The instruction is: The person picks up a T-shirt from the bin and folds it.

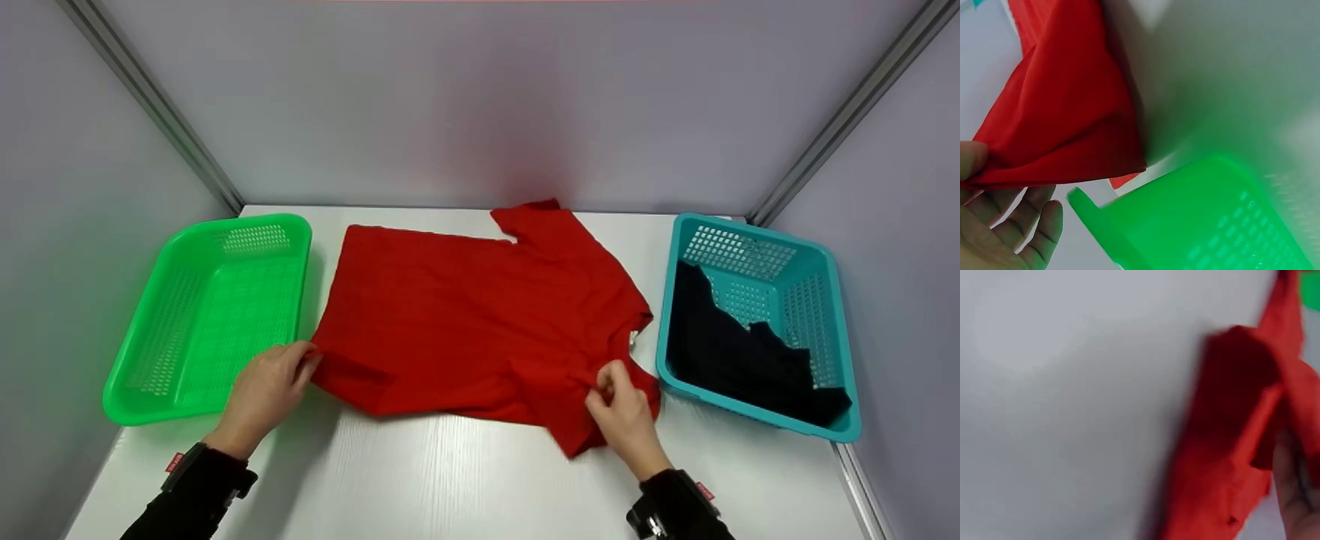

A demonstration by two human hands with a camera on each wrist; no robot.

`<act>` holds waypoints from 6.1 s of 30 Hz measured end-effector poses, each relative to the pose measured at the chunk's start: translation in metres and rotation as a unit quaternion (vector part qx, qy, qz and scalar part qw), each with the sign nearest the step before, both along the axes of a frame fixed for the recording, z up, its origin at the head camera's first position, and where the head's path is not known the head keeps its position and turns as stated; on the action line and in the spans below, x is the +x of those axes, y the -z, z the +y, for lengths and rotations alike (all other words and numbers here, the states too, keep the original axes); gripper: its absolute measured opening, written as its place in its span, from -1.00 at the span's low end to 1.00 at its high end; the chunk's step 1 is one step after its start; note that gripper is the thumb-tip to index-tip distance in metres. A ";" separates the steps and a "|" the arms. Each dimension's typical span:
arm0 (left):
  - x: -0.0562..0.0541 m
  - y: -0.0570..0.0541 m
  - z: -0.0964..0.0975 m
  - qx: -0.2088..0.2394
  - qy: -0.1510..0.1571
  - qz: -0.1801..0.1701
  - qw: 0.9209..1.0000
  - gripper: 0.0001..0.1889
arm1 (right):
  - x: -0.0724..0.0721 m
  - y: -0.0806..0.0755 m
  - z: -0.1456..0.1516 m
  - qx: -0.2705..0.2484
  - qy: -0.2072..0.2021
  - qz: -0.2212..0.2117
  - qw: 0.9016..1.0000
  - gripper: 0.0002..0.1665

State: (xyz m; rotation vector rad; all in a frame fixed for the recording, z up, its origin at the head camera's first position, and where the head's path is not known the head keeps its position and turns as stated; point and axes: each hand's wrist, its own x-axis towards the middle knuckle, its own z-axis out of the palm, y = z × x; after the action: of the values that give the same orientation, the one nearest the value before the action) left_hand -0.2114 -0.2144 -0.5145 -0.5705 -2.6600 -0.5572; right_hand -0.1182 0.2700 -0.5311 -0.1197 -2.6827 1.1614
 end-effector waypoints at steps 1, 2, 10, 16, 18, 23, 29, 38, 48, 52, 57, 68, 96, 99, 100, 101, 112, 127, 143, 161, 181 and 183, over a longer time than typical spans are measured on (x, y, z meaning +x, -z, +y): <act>0.000 -0.001 0.000 0.009 -0.001 -0.002 1.000 -0.93 | -0.002 -0.011 0.005 -0.016 -0.005 0.001 1.000 -0.79; 0.000 -0.002 0.000 0.018 -0.003 -0.007 1.000 -0.94 | -0.004 -0.022 0.011 -0.031 -0.013 0.001 0.999 -0.79; -0.001 -0.011 -0.004 0.093 -0.036 -0.066 0.993 -0.95 | -0.010 -0.107 0.048 -0.255 -0.115 0.045 0.959 -0.71; -0.008 -0.009 -0.004 0.091 -0.042 -0.063 0.993 -0.96 | -0.036 -0.126 0.058 -0.256 -0.095 0.078 0.959 -0.67; -0.011 -0.009 -0.002 0.085 -0.040 -0.053 0.994 -0.98 | -0.049 -0.126 0.060 -0.185 -0.069 0.056 0.979 -0.66; -0.029 -0.014 0.010 0.056 -0.035 -0.042 0.997 -0.93 | -0.079 -0.121 0.064 -0.070 -0.047 0.006 0.996 -0.61; -0.059 -0.025 0.029 -0.001 -0.067 -0.040 0.997 -0.98 | -0.108 -0.128 0.062 -0.073 -0.038 0.004 0.997 -0.60; -0.093 -0.020 0.048 -0.048 -0.119 -0.030 0.991 -0.92 | -0.136 -0.132 0.049 0.040 0.038 0.034 0.998 -0.60; -0.105 -0.006 0.060 0.082 -0.194 -0.161 0.964 -0.87 | -0.144 -0.111 0.047 -0.123 0.002 -0.072 0.990 -0.32; -0.093 0.006 0.069 0.097 -0.164 -0.200 0.961 -0.59 | -0.130 -0.082 0.041 -0.039 -0.061 -0.105 0.992 -0.17; -0.058 0.031 0.079 0.000 -0.036 -0.218 0.975 -0.65 | -0.089 -0.026 0.026 0.119 -0.100 -0.091 0.984 -0.47; -0.008 0.062 0.056 -0.130 -0.008 -0.262 0.956 -0.42 | -0.027 0.053 0.045 0.294 -0.130 -0.062 0.945 -0.48; -0.037 0.058 0.064 -0.164 0.018 -0.166 0.972 -0.36 | -0.110 -0.006 0.011 0.239 -0.140 -0.041 0.960 -0.59; -0.044 0.061 0.066 -0.169 -0.012 -0.251 0.953 -0.30 | -0.132 -0.001 0.007 0.211 -0.162 -0.090 0.960 -0.32; -0.046 0.062 0.066 -0.169 -0.020 -0.267 0.949 -0.29 | -0.138 0.001 0.006 0.207 -0.166 -0.111 0.958 -0.27; -0.047 0.062 0.066 -0.168 -0.027 -0.276 0.946 -0.27 | -0.142 0.002 0.005 0.203 -0.166 -0.131 0.956 -0.23; -0.051 0.061 0.057 -0.163 -0.034 -0.289 0.943 -0.22 | -0.154 0.021 -0.007 0.295 -0.111 -0.177 0.932 -0.32; -0.051 0.060 0.053 -0.146 -0.025 -0.292 0.945 -0.22 | -0.155 0.039 -0.005 0.330 -0.092 -0.016 0.939 -0.72; -0.053 0.066 0.053 -0.147 -0.033 -0.302 0.941 -0.22 | -0.142 0.047 0.010 0.407 -0.129 0.099 0.899 -0.86; -0.053 0.066 0.053 -0.135 -0.031 -0.302 0.943 -0.22 | -0.143 0.018 0.008 0.325 -0.035 0.147 0.934 -0.85; -0.042 0.073 0.034 -0.044 -0.090 -0.193 0.976 -0.60 | -0.095 0.056 -0.001 0.264 -0.139 -0.115 0.947 -0.29; -0.038 0.072 0.032 -0.048 -0.098 -0.216 0.970 -0.48 | -0.088 0.060 0.005 0.272 -0.131 -0.143 0.943 -0.22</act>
State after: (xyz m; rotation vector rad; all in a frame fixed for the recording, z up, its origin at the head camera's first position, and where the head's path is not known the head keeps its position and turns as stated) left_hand -0.2497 -0.1822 -0.5867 -0.2231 -3.1208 -0.5480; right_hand -0.2066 0.2748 -0.5908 0.1760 -3.2466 0.4355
